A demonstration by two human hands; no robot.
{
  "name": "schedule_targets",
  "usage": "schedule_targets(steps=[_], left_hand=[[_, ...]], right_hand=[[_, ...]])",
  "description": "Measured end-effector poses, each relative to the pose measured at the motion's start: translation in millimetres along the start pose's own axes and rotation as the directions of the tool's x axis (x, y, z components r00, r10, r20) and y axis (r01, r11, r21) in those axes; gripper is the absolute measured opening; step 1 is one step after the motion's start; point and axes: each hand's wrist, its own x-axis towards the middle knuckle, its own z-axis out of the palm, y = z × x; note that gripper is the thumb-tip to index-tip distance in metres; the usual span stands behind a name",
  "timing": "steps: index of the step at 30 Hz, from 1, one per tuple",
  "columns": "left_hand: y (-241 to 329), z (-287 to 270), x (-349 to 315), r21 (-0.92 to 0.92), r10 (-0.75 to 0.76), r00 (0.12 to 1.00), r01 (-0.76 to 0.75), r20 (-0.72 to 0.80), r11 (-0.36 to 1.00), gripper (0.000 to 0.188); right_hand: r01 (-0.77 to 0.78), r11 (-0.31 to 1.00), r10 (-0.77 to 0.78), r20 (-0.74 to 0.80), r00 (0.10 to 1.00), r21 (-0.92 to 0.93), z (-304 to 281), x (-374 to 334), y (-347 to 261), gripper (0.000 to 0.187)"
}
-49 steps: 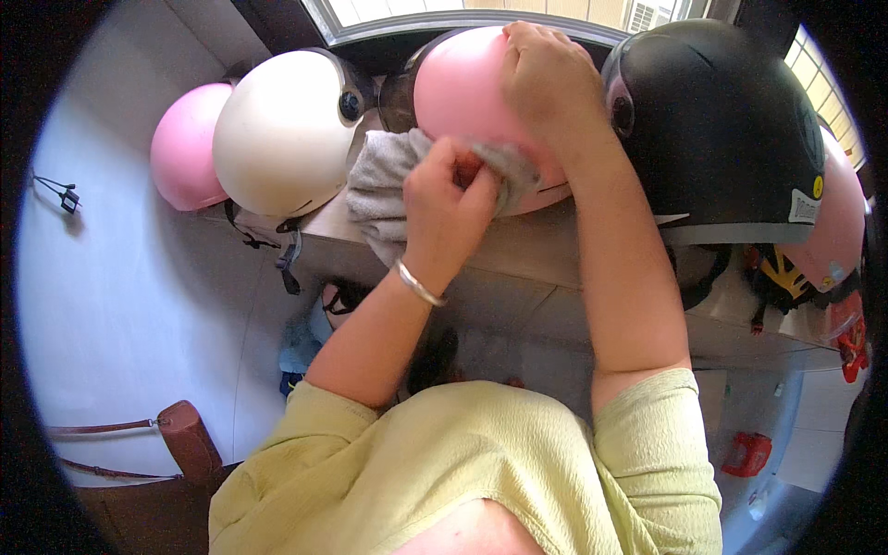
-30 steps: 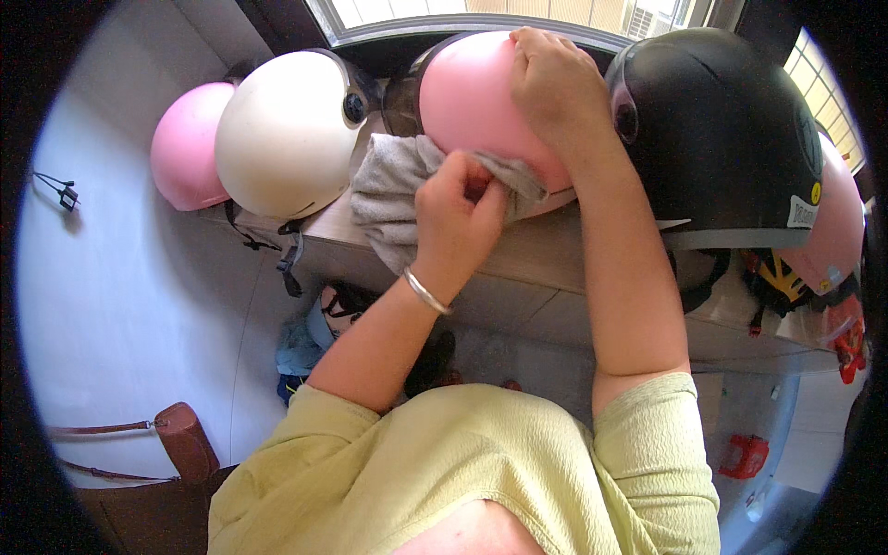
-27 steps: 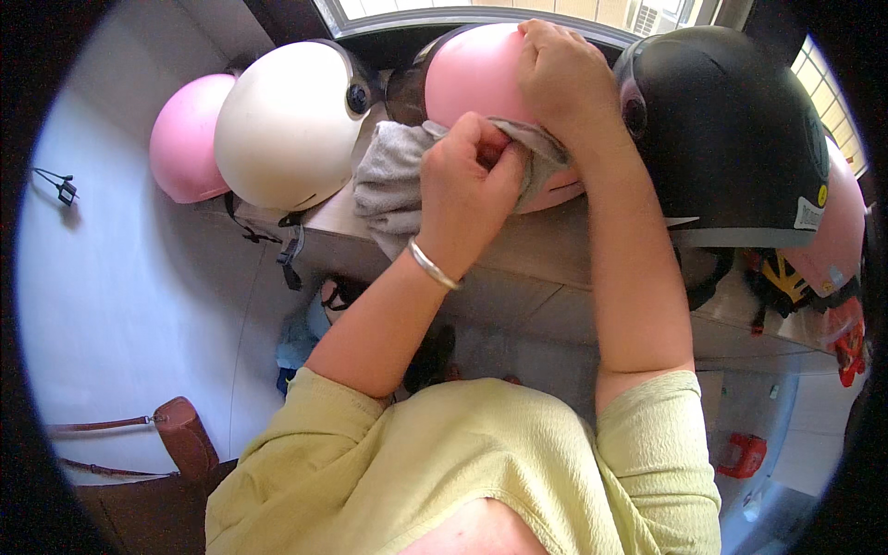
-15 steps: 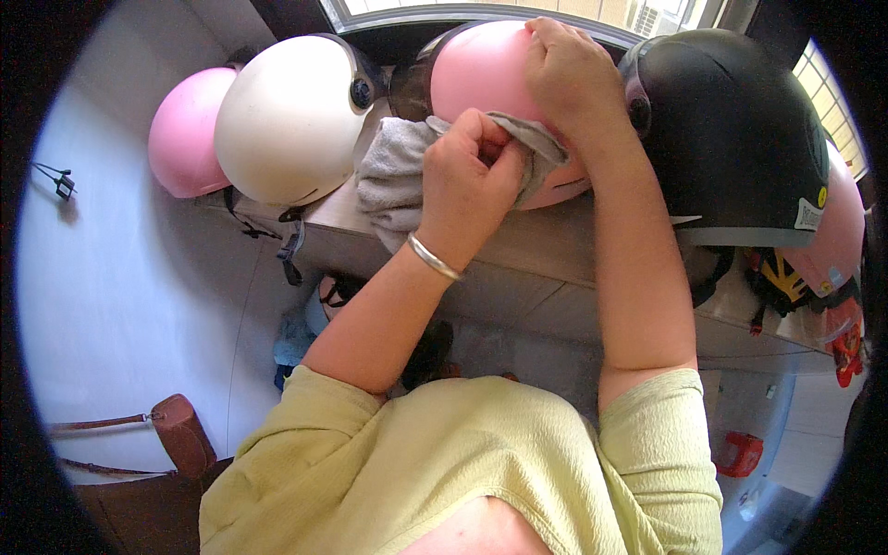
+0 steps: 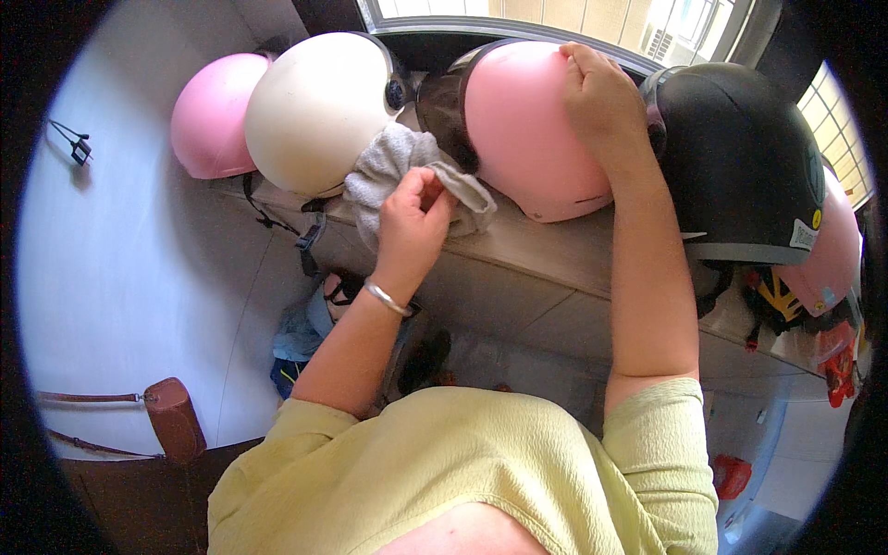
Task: The person picks up a pink helmet and wipes its exterior and visor with a cloth. They then place the helmet on a shelf among other helmets and continue wiping its surface thoroughly.
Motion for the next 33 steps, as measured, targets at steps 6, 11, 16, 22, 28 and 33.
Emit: schedule_targets(steps=[6, 11, 16, 22, 28, 33], left_hand=[[10.2, 53.5, 6.6, -0.187, -0.058, 0.998, 0.057, -0.001, 0.981, 0.008], [5.7, 37.8, 22.0, -0.383, -0.298, 0.948, 0.317, 0.109, 0.868, 0.004], [0.3, 7.3, 47.8, -0.175, -0.113, 0.948, 0.17, 0.297, 0.97, 0.01], [19.0, 3.0, 61.4, 0.122, 0.226, 0.885, -0.297, 0.408, 0.947, 0.016], [13.4, -11.7, 74.3, 0.104, 0.274, 0.863, -0.348, 0.425, 0.932, 0.018], [21.2, 0.1, 69.4, 0.123, 0.359, 0.801, -0.466, 0.479, 0.876, 0.014]], right_hand=[[-0.012, 1.0, 0.012, 0.008, 1.0, 0.004, -2.2, -0.4, 2.0, 0.032], [0.022, 1.0, -0.022, -0.022, 1.0, -0.006, 2.2, -0.2, 3.7, 0.031], [0.022, 1.0, -0.022, -0.002, 1.0, -0.015, -0.7, 1.1, -3.0, 0.031], [0.045, 0.998, -0.046, -0.046, 0.998, -0.033, 4.7, -0.4, 6.0, 0.03], [0.062, 0.997, -0.063, -0.02, 0.998, -0.039, 6.5, 0.7, 0.5, 0.031], [0.021, 0.999, -0.023, -0.046, 0.999, -0.032, 4.6, 0.4, 3.4, 0.029]])
